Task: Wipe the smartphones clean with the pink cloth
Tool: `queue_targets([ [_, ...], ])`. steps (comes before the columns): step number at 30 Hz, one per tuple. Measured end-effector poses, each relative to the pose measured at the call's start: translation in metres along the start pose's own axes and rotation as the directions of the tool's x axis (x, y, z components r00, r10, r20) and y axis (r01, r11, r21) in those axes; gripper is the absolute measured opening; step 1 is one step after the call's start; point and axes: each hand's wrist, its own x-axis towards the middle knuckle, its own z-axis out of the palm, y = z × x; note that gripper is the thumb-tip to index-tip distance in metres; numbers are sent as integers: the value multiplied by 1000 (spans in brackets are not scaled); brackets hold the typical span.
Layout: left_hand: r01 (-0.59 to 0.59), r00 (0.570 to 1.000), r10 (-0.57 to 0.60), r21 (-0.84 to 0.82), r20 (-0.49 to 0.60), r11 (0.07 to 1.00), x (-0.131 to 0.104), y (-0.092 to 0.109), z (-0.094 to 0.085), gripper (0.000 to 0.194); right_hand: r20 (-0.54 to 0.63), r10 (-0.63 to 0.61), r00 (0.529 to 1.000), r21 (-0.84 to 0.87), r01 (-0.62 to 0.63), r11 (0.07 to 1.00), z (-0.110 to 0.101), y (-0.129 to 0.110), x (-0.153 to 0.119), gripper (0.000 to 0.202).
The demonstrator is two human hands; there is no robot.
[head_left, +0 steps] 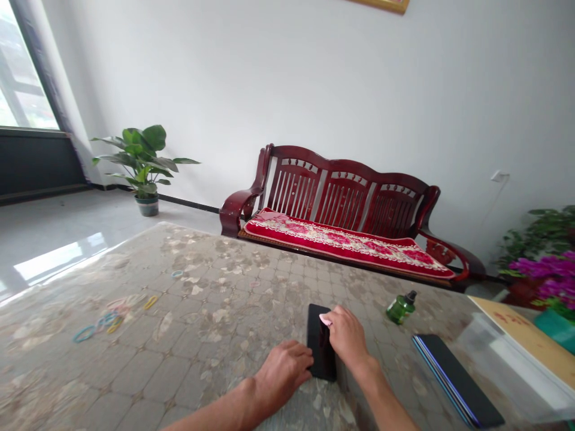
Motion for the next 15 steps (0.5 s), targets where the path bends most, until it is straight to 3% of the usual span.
queue_targets([
  [6,9,1000,-10,-14,-27,1000,2,0,0,19,-12,57,998,-16,-58,998,-1,3,17,35],
  [15,42,999,-43,44,17,998,3,7,-7,9,-16,-21,1000,32,22,999,2,2,2,34],
])
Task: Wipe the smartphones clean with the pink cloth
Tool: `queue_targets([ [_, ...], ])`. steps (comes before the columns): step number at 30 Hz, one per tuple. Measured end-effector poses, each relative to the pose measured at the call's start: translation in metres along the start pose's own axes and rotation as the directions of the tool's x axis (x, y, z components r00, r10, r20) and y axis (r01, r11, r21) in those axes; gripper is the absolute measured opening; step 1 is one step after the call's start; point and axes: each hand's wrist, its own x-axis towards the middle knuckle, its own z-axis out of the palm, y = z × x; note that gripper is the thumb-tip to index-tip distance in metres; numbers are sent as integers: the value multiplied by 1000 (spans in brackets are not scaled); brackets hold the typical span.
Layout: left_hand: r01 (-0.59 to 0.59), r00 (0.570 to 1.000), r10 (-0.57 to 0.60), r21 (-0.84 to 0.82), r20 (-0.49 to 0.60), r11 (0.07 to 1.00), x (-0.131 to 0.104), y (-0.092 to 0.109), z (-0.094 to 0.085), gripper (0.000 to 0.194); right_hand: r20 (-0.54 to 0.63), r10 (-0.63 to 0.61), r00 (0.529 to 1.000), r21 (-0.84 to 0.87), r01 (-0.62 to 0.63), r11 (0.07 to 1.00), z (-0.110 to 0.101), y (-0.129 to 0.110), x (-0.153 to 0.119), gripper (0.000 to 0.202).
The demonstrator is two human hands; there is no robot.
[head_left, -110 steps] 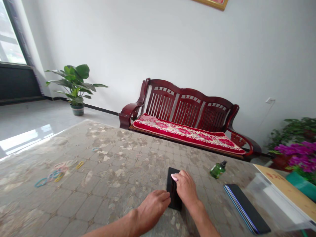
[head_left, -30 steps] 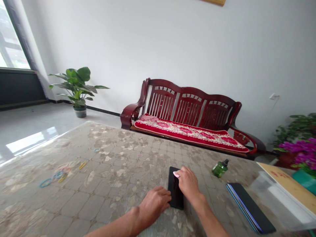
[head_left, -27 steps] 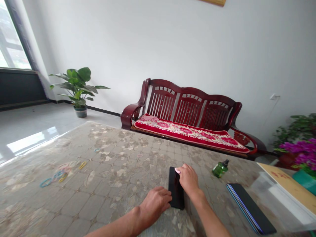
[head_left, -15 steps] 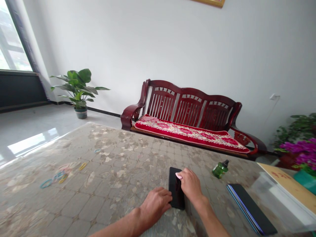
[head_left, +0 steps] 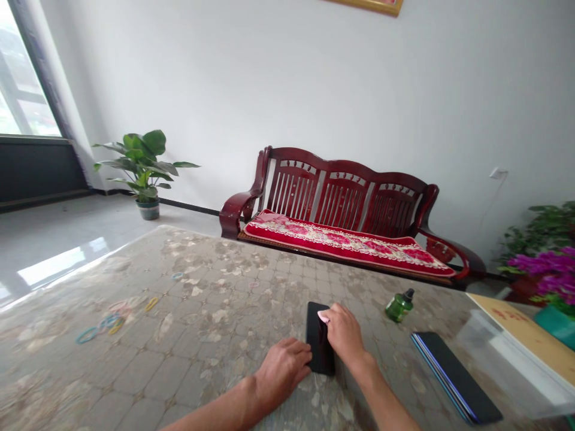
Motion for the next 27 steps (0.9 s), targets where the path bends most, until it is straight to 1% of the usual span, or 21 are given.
queue_targets([
  [4,15,999,-17,48,44,999,3,2,-1,12,-8,38,999,-20,-38,999,-2,3,13,33],
  [7,13,995,-22,98,95,995,8,4,-5,12,13,54,998,-35,-54,998,-3,3,20,33],
  [11,-31,987,-1,193,160,981,13,6,-10,13,32,-10,999,-27,10,1000,0,3,12,31],
  [14,-72,985,31,238,172,969,17,4,-11,13,11,-33,999,-22,33,999,2,4,8,31],
  [17,-88,987,54,230,150,969,22,-4,-10,12,20,9,1000,-34,-8,999,0,7,17,32],
  [21,-45,996,30,170,89,984,28,-15,-6,13,18,46,999,-41,-45,998,0,12,31,32],
  [23,-41,998,34,134,54,990,28,-19,-3,14,12,33,999,-17,-32,999,2,14,31,32],
  [27,-48,999,49,56,-20,997,25,-24,3,16,18,-29,999,22,29,999,3,13,22,33],
])
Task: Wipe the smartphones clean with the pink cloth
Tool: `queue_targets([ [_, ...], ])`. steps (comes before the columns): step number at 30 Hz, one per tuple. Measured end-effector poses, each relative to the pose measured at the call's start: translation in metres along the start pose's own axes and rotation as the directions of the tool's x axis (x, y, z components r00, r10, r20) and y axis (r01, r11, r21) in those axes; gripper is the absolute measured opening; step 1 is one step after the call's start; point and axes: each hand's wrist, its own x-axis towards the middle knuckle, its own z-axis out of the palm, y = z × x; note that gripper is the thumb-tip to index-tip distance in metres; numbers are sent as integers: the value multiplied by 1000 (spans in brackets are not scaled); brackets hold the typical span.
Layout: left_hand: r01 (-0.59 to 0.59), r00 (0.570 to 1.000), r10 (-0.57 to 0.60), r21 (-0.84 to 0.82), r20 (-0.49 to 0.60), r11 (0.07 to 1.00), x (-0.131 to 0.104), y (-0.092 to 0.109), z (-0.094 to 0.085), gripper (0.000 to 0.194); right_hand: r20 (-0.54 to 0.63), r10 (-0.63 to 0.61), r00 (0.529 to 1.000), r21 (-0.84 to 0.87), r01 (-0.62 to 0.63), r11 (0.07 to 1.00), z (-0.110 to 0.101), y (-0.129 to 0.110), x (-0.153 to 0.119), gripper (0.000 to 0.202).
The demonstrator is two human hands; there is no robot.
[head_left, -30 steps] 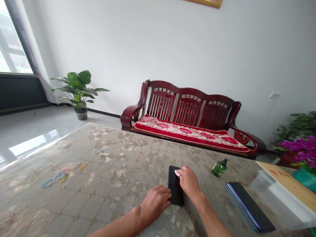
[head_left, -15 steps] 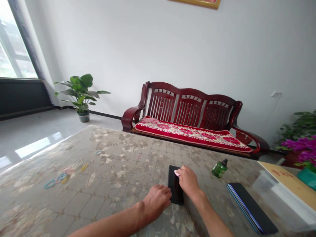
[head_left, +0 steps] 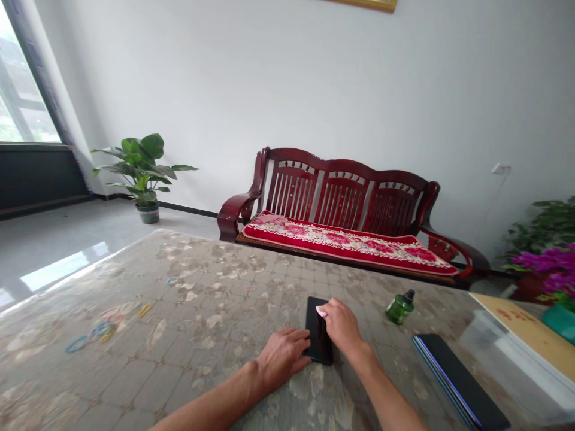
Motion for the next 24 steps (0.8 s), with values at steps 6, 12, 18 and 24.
queue_targets([
  [6,0,999,-1,-31,-41,1000,-2,-3,4,20,18,31,999,2,-31,1000,-4,-1,4,33],
  [12,-4,999,4,-8,-44,1000,-2,-3,3,22,5,52,999,23,-52,998,0,-2,5,33],
  [18,-16,999,15,-24,-41,1000,-2,-4,2,21,8,41,999,33,-42,999,2,-4,0,33],
  [24,-30,998,29,-29,-49,999,-1,-3,-2,17,-8,87,996,27,-86,996,-1,-5,5,32],
])
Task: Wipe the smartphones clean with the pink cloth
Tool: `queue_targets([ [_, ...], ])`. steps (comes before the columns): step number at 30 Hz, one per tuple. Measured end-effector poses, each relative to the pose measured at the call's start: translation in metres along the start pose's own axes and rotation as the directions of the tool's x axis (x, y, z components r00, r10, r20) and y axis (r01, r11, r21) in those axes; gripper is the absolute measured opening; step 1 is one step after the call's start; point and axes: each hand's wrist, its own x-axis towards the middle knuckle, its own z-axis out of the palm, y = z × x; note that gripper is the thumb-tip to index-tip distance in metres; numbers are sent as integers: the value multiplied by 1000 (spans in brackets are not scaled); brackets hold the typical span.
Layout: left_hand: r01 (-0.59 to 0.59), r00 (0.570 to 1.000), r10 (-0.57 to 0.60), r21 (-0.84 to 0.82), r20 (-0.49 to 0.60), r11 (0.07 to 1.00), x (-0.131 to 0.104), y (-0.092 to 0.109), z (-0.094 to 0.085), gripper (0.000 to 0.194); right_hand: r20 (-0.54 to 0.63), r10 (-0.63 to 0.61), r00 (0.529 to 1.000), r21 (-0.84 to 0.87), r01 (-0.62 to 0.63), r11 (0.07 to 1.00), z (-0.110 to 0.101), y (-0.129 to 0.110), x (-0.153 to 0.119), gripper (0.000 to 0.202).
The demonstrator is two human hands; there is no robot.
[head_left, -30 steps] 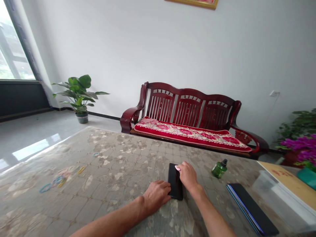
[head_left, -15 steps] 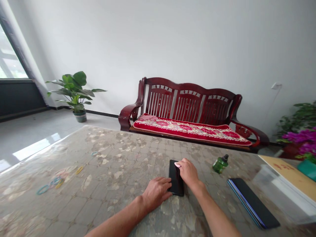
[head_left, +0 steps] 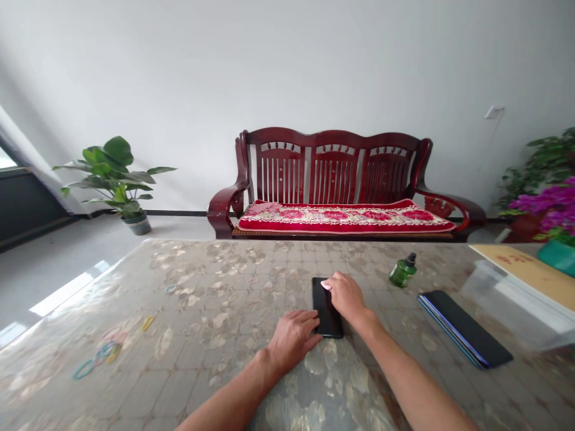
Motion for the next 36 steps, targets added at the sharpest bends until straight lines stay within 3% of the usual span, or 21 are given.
queue_targets([
  [7,-35,997,36,14,-65,999,1,-5,4,15,28,-69,997,4,69,998,0,-4,-26,31],
  [15,-2,997,3,20,-77,1000,7,-3,2,14,-15,28,999,-24,-29,999,0,6,8,32],
  [23,17,997,-18,-23,-70,1000,8,-4,0,17,5,-71,997,13,71,997,2,-3,-30,29],
  [31,19,998,-22,-43,-54,999,8,-5,1,15,-16,-5,1000,-38,5,999,0,1,4,31],
  [36,20,998,-21,-33,-51,999,9,-6,1,17,-13,-55,998,-33,55,998,3,-7,-14,27],
])
